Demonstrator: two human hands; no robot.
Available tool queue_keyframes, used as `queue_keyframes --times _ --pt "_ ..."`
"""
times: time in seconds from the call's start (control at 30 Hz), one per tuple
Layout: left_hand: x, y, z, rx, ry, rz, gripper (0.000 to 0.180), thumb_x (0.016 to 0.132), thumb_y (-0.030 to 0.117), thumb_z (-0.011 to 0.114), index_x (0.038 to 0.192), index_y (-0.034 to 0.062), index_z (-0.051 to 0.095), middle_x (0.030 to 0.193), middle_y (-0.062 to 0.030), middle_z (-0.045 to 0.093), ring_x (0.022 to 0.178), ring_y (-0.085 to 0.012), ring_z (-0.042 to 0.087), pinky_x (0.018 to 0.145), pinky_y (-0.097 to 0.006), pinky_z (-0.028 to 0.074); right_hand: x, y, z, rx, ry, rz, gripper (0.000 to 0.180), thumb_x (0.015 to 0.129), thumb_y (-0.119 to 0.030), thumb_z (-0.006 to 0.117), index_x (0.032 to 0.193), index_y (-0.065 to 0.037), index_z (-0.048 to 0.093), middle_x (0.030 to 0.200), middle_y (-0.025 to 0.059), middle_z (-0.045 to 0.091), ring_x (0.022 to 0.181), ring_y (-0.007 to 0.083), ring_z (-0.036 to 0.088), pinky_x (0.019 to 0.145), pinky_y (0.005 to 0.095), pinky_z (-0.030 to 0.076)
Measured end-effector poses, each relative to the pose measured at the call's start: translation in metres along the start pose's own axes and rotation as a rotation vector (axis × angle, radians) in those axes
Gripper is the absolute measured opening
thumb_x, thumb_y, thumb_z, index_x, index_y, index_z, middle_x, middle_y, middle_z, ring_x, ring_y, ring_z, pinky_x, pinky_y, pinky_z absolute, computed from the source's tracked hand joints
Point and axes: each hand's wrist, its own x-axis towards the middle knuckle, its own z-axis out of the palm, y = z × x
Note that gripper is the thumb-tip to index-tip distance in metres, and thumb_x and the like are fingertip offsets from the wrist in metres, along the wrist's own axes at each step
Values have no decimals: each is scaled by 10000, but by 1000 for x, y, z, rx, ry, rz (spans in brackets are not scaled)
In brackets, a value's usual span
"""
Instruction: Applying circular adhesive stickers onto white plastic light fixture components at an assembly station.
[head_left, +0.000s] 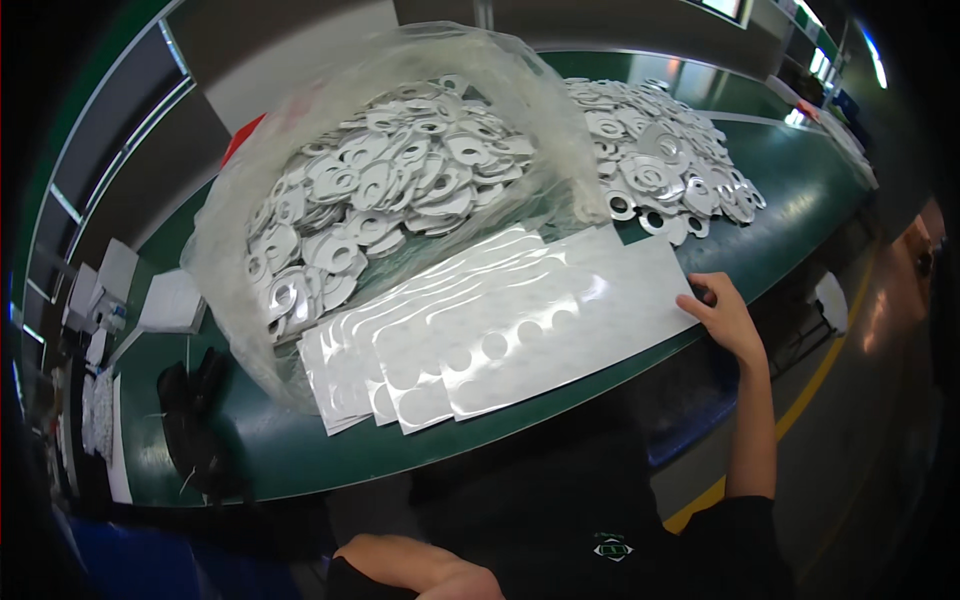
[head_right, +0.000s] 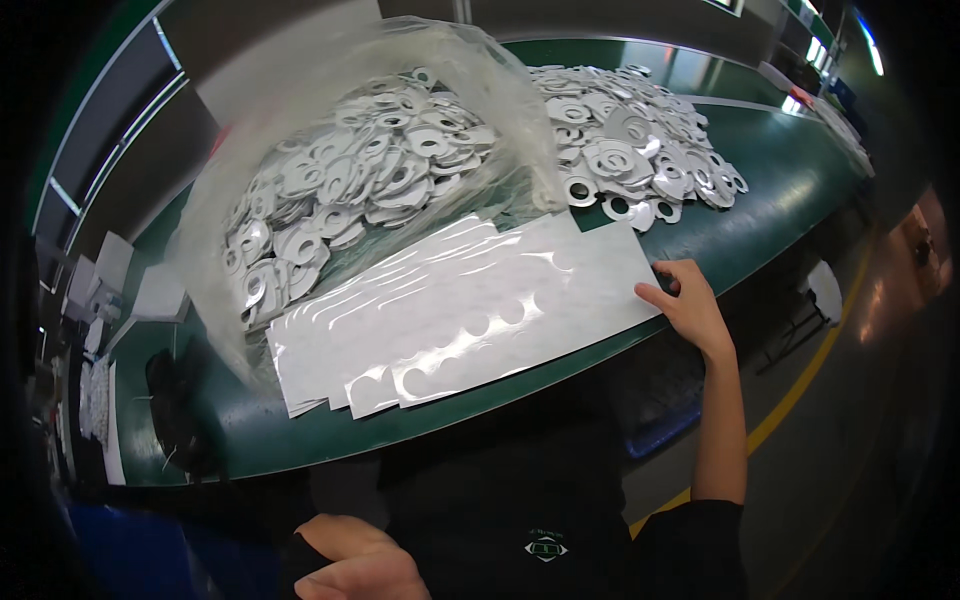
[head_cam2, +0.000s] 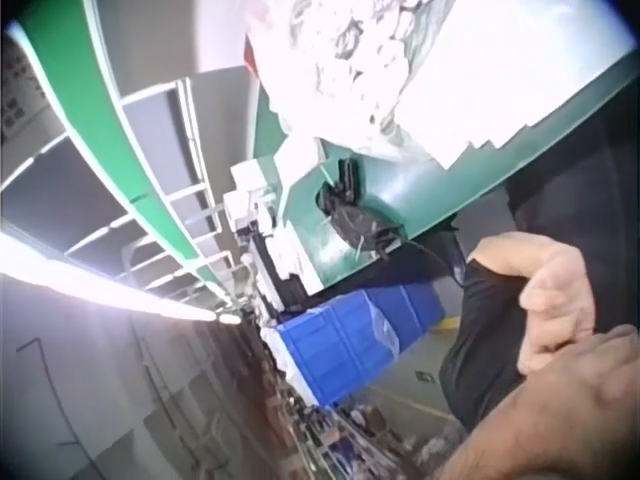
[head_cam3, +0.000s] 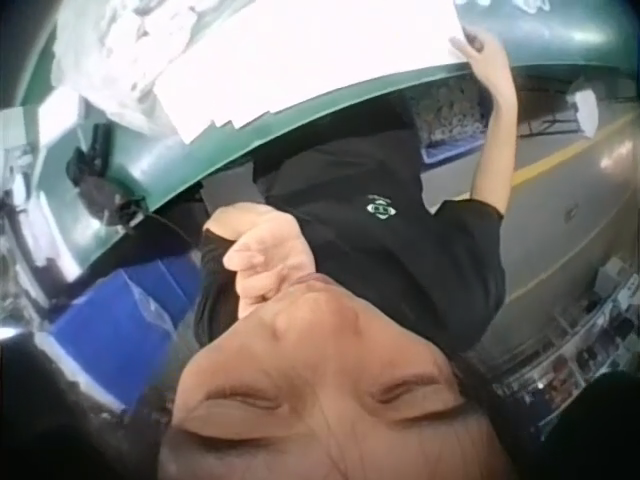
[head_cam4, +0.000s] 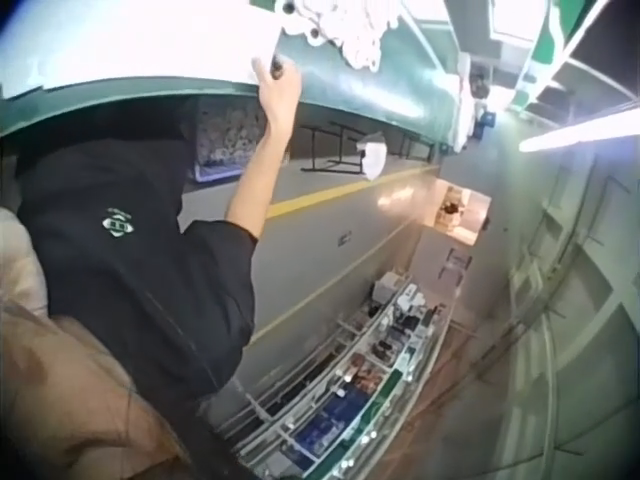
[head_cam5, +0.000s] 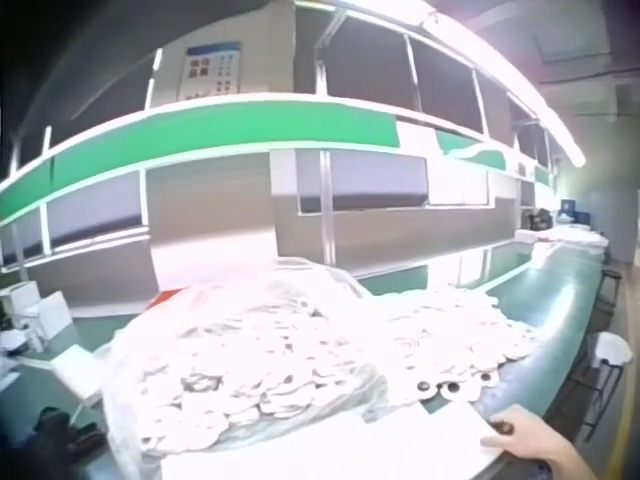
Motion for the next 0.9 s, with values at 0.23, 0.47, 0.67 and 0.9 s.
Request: queue_keyframes --times 0.23,0.47,0.67,0.9 --pt "9 -1 -5 -569 -279 -214 68 881 95 490 870 138 542 756 -5 517 513 -143 449 518 -303 350 3 -8 21 -99 58 -169 592 657 -292 788 1114 17 574 1034 134 550 941 229 525 826 318 428" --pt "20 -16 8 -1112 -401 -292 115 861 37 478 773 103 512 694 -61 532 538 -211 547 474 -344 434 8 14 22 323 -122 0 324 767 -114 684 1036 25 568 942 77 599 840 138 561 744 253 443" --pt "9 -16 14 -1026 -356 -235 75 868 42 470 835 77 529 704 -95 534 565 -235 565 475 -357 441 -5 43 -8 958 -80 -9 258 934 -109 536 1158 17 520 1032 41 604 899 93 558 800 223 433" --pt "-8 -17 -11 -802 -554 -303 107 878 70 497 980 84 530 783 -120 580 579 -260 578 494 -385 463 -22 77 -47 953 37 -87 330 956 -141 497 1253 -8 441 1189 82 532 1057 156 516 927 307 413"
